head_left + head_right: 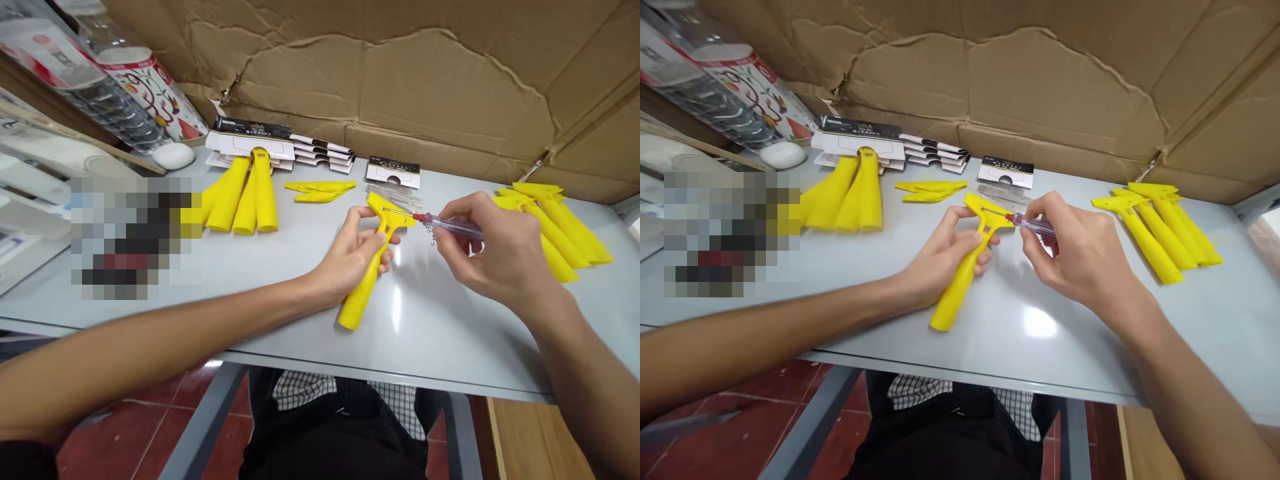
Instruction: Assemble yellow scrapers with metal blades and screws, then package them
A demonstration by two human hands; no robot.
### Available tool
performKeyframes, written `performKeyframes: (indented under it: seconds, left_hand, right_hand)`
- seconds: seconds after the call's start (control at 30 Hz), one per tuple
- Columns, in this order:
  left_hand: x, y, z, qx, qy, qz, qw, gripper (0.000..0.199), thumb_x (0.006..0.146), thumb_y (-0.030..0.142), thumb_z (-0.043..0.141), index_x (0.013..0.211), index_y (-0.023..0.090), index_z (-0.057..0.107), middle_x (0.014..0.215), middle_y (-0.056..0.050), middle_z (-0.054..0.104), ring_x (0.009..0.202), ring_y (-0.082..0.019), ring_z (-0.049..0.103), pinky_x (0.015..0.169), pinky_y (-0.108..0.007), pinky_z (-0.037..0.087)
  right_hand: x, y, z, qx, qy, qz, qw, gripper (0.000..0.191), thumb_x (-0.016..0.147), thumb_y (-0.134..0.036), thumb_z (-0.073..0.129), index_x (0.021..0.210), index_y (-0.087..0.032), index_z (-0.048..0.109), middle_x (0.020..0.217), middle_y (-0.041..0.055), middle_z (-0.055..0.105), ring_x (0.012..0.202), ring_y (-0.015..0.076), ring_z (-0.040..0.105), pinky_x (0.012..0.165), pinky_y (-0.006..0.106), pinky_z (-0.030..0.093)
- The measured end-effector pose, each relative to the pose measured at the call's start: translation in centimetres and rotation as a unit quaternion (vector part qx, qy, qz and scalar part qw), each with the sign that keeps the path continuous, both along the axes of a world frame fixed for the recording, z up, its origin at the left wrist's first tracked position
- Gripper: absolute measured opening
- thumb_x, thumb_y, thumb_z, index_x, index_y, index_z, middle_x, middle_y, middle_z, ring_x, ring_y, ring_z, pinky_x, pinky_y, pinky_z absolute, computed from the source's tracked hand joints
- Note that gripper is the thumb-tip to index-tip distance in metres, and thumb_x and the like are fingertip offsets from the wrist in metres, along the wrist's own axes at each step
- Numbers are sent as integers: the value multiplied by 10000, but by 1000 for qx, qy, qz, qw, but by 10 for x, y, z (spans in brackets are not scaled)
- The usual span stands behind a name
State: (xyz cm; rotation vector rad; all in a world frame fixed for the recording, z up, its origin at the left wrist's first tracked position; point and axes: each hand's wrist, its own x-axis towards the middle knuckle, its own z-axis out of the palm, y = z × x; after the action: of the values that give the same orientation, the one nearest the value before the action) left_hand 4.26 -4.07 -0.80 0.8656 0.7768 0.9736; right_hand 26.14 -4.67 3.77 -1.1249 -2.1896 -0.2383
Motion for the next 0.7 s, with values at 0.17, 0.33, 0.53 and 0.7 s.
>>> performKeyframes:
  seconds: [0.17, 0.33, 0.53, 0.7]
  left_hand:
    - [-1, 0, -2, 4, -3, -6, 1000, 233, 1052, 156, 561, 1210, 258, 424, 993, -28, 694, 641, -79, 579, 624, -251, 464]
    - [-2, 0, -3, 8, 2, -11, 1000, 229, 1048, 163, 574, 1204, 255, 435, 1011, -36, 693, 651, -81, 585, 625, -255, 470]
    - [-1, 0, -2, 6, 4, -6, 1000, 234, 1047, 152, 558, 1210, 252, 423, 996, -33, 695, 650, -82, 586, 628, -254, 471]
    - [-1, 0, -2, 10, 8, -10, 1000, 232, 1052, 161, 555, 1212, 252, 414, 989, -28, 696, 642, -80, 577, 624, -257, 470]
  right_hand:
    - [2, 5, -3, 47, -6, -15, 999, 257, 1049, -349, 624, 809, -259, 607, 463, -53, 443, 394, 156, 451, 448, 342, 290]
    - [-2, -1, 1, 11, 11, -19, 1000, 34, 952, -254, 662, 953, -258, 629, 558, -49, 546, 438, 160, 508, 477, 344, 356]
    - [-3, 1, 0, 82, 15, 0, 996, 110, 1007, -289, 687, 914, -231, 698, 567, -58, 621, 462, 116, 555, 472, 287, 374]
    - [3, 6, -3, 94, -7, -44, 995, 333, 1075, -325, 582, 784, -218, 702, 456, -61, 431, 392, 118, 377, 447, 325, 263]
